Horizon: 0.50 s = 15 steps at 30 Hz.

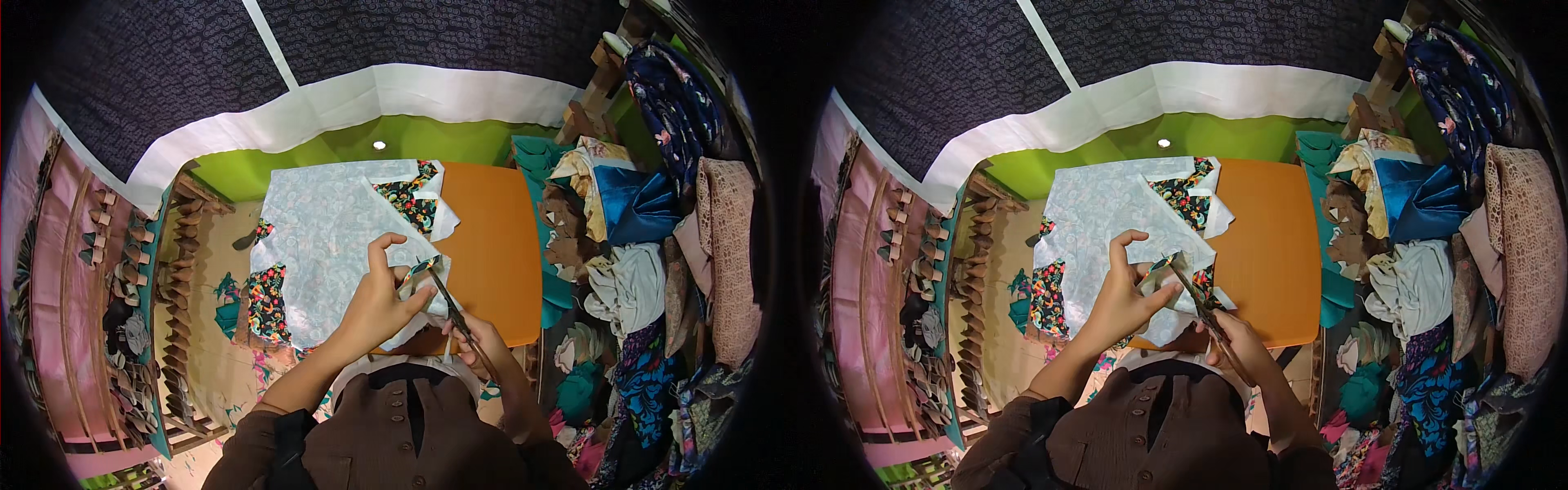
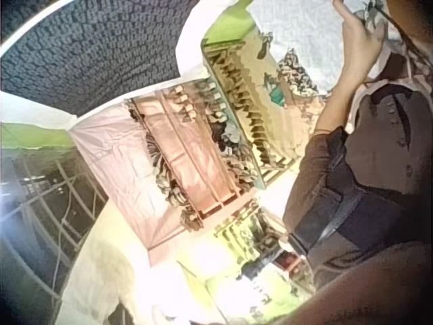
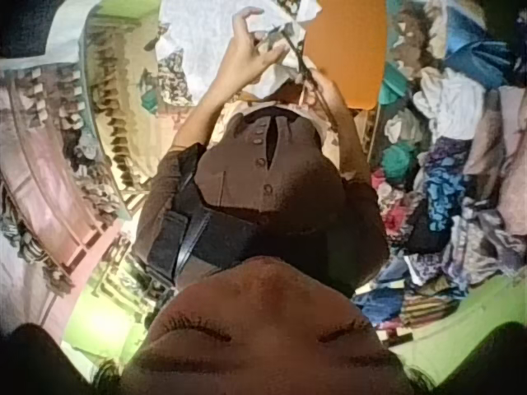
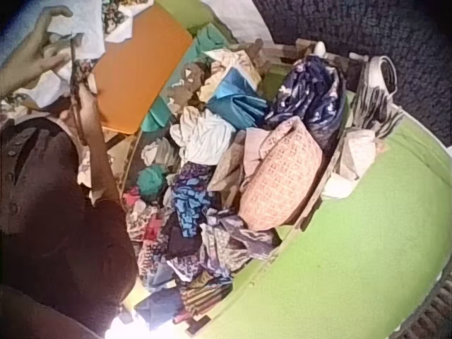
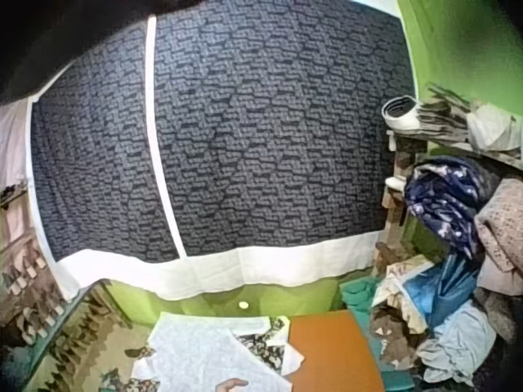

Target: Cutting fabric with large industrial scissors following a pattern on a table.

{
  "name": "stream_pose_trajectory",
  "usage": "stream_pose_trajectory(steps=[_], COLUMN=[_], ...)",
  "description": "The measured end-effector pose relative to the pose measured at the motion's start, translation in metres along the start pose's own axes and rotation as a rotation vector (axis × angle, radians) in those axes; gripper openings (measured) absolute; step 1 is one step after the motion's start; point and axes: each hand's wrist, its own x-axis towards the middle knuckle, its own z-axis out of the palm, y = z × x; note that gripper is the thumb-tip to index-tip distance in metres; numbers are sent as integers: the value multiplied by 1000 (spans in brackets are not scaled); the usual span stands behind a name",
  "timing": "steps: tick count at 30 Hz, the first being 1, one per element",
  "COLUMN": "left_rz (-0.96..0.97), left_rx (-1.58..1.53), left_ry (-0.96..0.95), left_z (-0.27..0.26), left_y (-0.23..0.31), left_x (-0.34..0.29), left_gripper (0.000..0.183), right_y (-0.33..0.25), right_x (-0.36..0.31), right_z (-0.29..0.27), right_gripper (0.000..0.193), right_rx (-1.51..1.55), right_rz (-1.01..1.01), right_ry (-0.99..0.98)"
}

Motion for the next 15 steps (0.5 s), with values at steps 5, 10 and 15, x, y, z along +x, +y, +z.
stream_pose_trajectory(steps=[5, 10, 15], left_rz=[-18, -51, -93], left_rx=[-105, -87, -136], left_ry=[17, -23, -40], left_z=[1, 0, 3], left_y=[-2, 4, 2], left_x=[1, 1, 1], left_gripper=[64, 66, 69], right_y=[-2, 3, 19], right_x=[0, 3, 9], right_z=[2, 5, -1], right_gripper=[89, 69, 24], right_rx=[67, 294, -11], right_rz=[29, 95, -94], right_ry=[-7, 24, 19])
